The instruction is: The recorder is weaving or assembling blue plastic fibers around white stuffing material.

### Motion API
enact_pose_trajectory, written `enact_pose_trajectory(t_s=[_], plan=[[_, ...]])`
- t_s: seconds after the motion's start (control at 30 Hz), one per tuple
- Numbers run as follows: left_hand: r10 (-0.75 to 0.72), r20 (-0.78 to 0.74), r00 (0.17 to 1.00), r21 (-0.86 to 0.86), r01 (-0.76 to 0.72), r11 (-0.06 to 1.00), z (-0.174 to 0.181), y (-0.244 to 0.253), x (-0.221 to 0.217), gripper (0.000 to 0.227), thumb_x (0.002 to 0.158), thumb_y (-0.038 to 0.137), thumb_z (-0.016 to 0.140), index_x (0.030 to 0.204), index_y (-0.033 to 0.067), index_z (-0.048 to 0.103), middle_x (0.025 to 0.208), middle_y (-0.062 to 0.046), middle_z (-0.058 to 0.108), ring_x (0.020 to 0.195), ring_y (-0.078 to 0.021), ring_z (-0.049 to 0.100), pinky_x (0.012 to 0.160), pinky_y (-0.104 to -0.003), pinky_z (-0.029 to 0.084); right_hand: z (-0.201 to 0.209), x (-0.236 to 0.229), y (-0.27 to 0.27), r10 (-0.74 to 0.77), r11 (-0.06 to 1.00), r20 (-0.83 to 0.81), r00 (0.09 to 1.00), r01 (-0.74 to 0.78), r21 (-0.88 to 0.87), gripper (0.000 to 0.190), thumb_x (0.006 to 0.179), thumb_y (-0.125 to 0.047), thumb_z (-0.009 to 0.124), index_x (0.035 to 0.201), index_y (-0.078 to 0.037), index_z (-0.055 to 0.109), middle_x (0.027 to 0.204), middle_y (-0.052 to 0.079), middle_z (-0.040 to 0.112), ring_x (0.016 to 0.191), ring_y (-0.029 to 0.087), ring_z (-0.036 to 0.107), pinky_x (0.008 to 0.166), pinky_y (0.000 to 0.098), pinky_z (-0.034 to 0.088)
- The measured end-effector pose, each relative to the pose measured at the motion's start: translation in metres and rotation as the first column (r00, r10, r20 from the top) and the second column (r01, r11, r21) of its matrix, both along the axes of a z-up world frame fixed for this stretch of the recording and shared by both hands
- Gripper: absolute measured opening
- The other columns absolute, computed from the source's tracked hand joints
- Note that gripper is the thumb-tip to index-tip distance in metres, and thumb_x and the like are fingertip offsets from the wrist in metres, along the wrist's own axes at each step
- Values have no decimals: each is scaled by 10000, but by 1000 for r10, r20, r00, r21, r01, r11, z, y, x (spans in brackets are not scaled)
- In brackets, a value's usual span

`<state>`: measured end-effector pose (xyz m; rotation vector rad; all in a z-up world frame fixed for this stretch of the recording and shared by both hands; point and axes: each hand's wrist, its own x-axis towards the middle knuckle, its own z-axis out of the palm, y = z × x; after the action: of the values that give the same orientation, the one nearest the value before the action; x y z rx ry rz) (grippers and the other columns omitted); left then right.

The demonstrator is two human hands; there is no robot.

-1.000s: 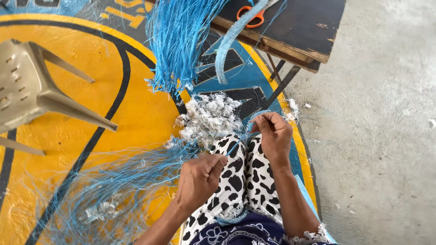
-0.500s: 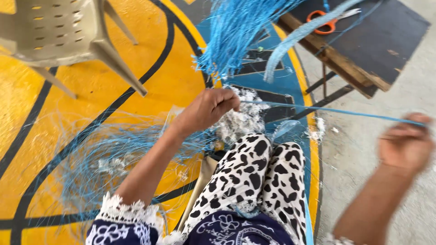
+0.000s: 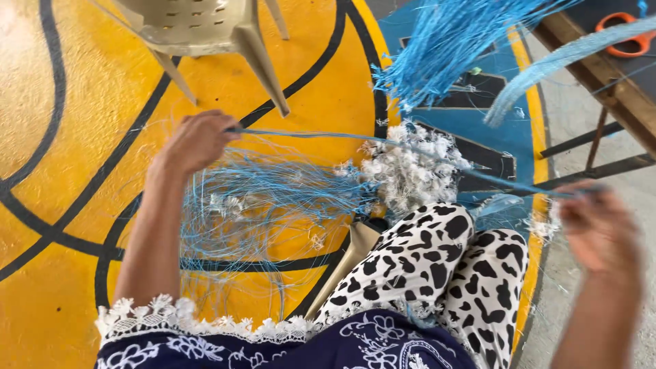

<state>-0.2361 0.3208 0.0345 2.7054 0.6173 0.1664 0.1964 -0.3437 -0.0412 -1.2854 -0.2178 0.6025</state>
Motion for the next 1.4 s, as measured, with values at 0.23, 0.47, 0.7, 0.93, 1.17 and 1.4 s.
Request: enact_pose_trajectory(t_s=[0.23,0.47,0.7,0.93,1.17,1.4], plan=[[459,-148,876,266,-412,871,-66,85,-97,331,782,130,730,1111,142,757,1160,-169,678,1054,-375,638,1013,-565,405,-55,-86,274,198,972,-193,961,-217,-85,286,958,25,644,1231,30,562,1051,170,665,910,239,704,837,333,637],[128,140,982,-27,-125,992,-182,-73,-11,438,883,113,612,1307,4,614,1285,-240,627,1168,-429,600,996,-499,490,-110,-100,318,45,848,-202,978,-145,-510,663,937,5,672,1480,-23,293,1194,264,614,870,293,711,696,374,629],[-278,166,946,-627,319,711,-145,-254,44,493,825,123,754,1311,129,675,1319,-167,633,1218,-358,602,1034,-431,486,-14,-121,262,356,678,142,924,-151,-719,276,987,-119,627,1248,-41,673,1096,128,759,834,167,745,714,302,633],[-463,255,849,-846,427,318,-80,-294,46,581,742,152,828,1296,140,656,1164,-86,635,1030,-187,653,827,-306,590,26,-162,145,664,544,45,747,-440,-715,258,915,-193,699,1129,-64,763,971,95,799,779,157,707,694,293,587],[-463,316,828,-858,458,233,-90,-330,41,380,769,65,798,1134,171,797,1012,-54,724,948,-193,715,877,-320,583,24,-240,122,826,269,-217,520,-702,-659,431,815,-351,751,1200,-162,710,1121,45,727,974,219,719,838,341,582],[-202,324,924,-911,363,197,-127,-342,66,166,854,51,762,1003,119,790,933,-36,777,894,-143,740,817,-303,600,-3,-236,109,840,396,60,539,-535,-746,316,836,-202,755,1133,-95,734,1082,119,705,965,250,688,831,410,569]])
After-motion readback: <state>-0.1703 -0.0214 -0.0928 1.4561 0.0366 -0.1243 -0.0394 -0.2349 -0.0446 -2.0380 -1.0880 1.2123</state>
